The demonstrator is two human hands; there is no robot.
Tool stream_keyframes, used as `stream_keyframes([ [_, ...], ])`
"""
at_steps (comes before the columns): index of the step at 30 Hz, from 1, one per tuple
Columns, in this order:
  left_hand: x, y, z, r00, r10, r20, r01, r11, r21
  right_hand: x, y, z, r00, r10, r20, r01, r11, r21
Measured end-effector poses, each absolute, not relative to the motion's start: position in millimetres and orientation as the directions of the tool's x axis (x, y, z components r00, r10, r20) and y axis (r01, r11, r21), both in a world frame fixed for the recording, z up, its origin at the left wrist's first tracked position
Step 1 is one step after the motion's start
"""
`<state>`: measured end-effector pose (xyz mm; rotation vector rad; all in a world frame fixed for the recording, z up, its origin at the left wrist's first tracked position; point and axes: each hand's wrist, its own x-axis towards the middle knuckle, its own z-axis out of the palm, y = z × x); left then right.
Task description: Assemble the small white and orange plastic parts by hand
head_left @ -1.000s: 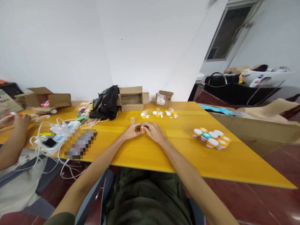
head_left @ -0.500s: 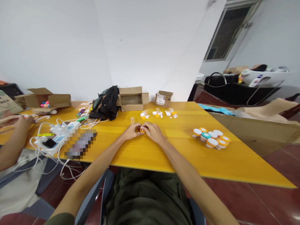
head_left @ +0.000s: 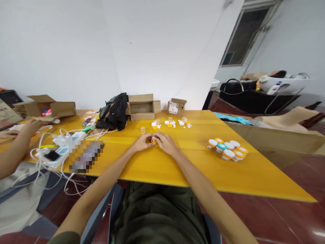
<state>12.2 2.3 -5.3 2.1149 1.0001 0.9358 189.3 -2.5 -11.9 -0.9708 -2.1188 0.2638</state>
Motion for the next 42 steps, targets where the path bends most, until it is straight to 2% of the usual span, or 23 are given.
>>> stream_keyframes([
  [14,14.0,1.9,-4.8,0.448,0.835,0.319,0.356,-0.494,0.793,194.7,2.2,-13.6,-0.492,0.631,0.599,0.485,0.771,-0.414],
  [30,13.4,2.9,-6.9,0.444,0.852,0.277,0.333,-0.444,0.832,196.5,-0.4,-7.3,-0.498,0.658,0.565,0.489,0.751,-0.443],
  [42,14.3,2.7,-5.6,0.457,0.843,0.284,0.311,-0.45,0.837,194.9,1.7,-11.1,-0.489,0.656,0.576,0.55,0.744,-0.38],
])
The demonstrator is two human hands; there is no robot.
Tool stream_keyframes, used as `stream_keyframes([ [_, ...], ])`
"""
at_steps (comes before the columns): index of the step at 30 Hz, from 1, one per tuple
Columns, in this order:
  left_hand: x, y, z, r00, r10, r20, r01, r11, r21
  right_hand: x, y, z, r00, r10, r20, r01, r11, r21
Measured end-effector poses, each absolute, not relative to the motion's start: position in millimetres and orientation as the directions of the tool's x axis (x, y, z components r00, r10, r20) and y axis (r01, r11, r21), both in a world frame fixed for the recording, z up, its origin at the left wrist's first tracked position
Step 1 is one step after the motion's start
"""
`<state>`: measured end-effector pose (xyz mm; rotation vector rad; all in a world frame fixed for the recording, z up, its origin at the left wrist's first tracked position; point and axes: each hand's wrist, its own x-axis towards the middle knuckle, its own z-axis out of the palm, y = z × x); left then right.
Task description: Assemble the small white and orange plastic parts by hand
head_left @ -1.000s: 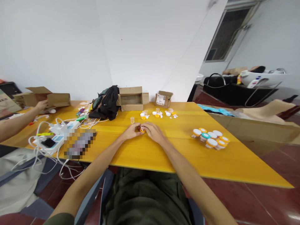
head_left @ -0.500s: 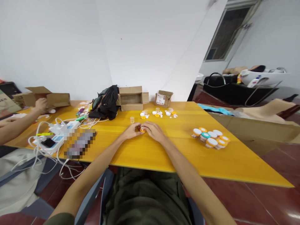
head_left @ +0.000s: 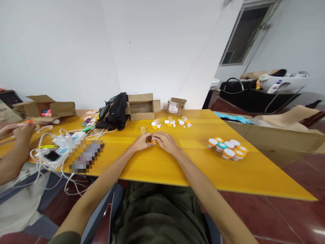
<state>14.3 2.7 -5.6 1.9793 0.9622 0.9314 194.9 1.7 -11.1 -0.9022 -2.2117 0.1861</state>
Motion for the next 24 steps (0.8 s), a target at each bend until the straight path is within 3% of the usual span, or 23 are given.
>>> stream_keyframes([
  [15,14.6,2.5,-6.1,0.458,0.84,0.292,0.327,-0.464,0.823,191.4,-2.0,-9.3,-0.461,0.677,0.574,0.615,0.71,-0.344],
  [24,14.9,0.2,-0.8,0.461,0.841,0.283,0.381,-0.476,0.793,190.4,-4.5,-9.1,-0.407,0.739,0.537,0.64,0.65,-0.409],
])
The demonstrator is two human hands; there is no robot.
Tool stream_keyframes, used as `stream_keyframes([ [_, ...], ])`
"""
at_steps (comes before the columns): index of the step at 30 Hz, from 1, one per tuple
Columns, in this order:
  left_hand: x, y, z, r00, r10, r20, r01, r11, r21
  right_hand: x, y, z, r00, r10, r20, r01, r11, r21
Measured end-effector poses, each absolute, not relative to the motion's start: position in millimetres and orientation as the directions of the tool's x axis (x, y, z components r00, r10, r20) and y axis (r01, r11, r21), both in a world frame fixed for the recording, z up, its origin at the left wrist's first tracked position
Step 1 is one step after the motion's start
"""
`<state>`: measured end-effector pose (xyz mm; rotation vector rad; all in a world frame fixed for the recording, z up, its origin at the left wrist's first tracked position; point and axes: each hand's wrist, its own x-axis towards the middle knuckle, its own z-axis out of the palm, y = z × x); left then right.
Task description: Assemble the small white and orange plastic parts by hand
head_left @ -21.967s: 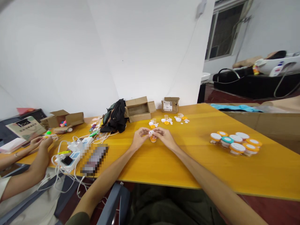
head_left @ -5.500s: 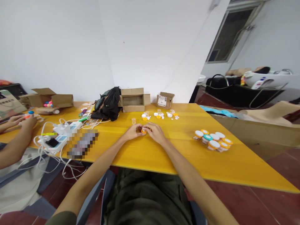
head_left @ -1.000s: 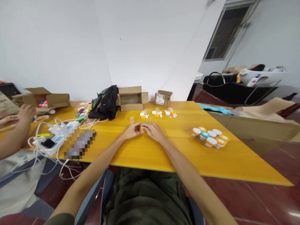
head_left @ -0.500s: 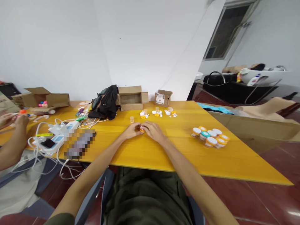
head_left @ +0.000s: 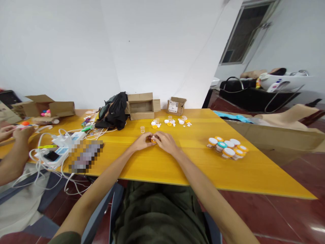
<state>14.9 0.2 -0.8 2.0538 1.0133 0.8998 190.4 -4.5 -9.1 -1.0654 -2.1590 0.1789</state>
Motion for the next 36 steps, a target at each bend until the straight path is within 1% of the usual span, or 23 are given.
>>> stream_keyframes([
  [4,15,-1,1,0.461,0.839,0.288,0.383,-0.481,0.789,190,-6,-7,-0.387,0.748,0.539,0.632,0.641,-0.436],
  [10,15,0,0,0.462,0.834,0.302,0.386,-0.495,0.778,190,-8,-4,-0.379,0.777,0.502,0.653,0.609,-0.45],
  [17,13,2,-5,0.485,0.805,0.343,0.39,-0.549,0.739,190,-9,-4,-0.377,0.765,0.522,0.648,0.621,-0.441],
  [27,12,1,-6,0.491,0.795,0.357,0.447,-0.581,0.68,188,-15,5,-0.344,0.813,0.47,0.69,0.558,-0.461],
  [32,9,-3,1,0.474,0.794,0.38,0.456,-0.591,0.665,193,-13,9,-0.283,0.796,0.534,0.646,0.57,-0.508],
  [34,4,-7,12,0.419,0.797,0.434,0.457,-0.598,0.658,197,-11,14,-0.231,0.767,0.598,0.593,0.599,-0.538],
  [36,-3,-12,29,0.32,0.792,0.52,0.431,-0.611,0.665,204,-12,24,-0.144,0.715,0.684,0.525,0.641,-0.56],
])
